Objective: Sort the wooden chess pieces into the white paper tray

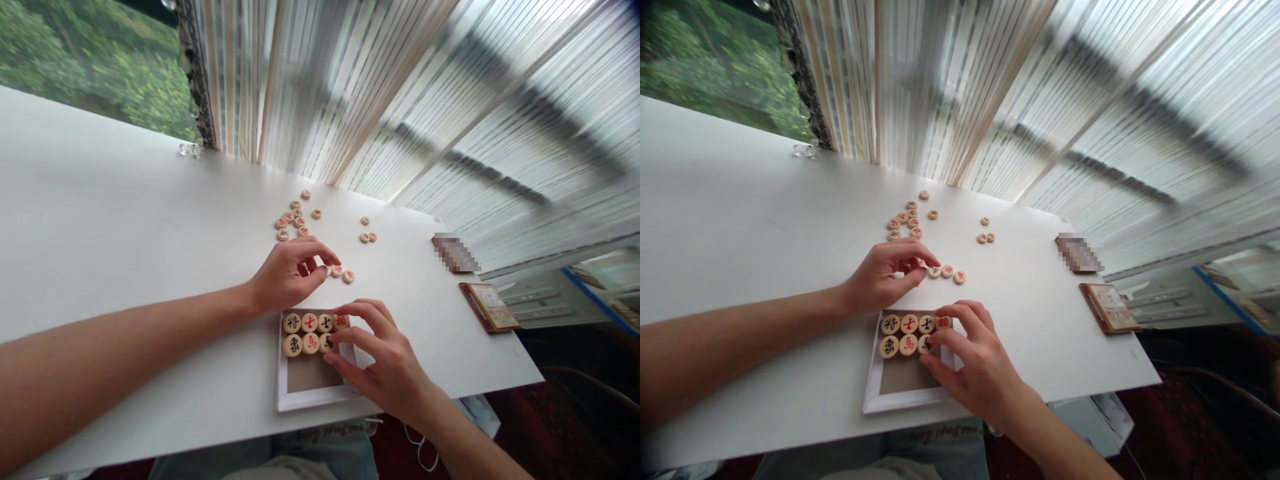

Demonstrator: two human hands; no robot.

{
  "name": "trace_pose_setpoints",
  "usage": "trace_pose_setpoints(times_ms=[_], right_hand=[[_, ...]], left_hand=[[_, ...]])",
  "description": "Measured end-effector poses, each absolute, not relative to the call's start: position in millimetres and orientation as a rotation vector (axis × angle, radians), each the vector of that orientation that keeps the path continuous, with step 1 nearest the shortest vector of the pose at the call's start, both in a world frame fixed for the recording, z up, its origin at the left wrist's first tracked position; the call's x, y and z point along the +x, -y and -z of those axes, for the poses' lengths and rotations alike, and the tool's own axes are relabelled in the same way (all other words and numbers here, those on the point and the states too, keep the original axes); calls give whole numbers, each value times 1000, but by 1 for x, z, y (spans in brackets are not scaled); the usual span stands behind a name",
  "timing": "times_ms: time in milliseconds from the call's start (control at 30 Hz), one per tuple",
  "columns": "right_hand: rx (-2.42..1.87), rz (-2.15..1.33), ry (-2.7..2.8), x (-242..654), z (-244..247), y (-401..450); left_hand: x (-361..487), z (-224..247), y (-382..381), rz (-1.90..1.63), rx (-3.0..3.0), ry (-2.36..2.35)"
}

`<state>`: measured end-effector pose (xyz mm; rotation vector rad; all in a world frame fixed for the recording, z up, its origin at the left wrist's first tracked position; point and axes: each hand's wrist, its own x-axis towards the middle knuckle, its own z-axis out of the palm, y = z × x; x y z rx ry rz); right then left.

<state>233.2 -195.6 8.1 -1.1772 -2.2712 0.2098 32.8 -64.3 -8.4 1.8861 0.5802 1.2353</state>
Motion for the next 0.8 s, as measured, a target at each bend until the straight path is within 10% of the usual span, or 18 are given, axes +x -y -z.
trace_pose_setpoints(times_ms=[433,800], right_hand=[[-1174,-134,2038,253,-48,127],[-1252,-196,1689,252,17,12]], left_hand=[[31,7,62,-1230,1762,-617],[-9,0,-3,-1439,1941,-1221]])
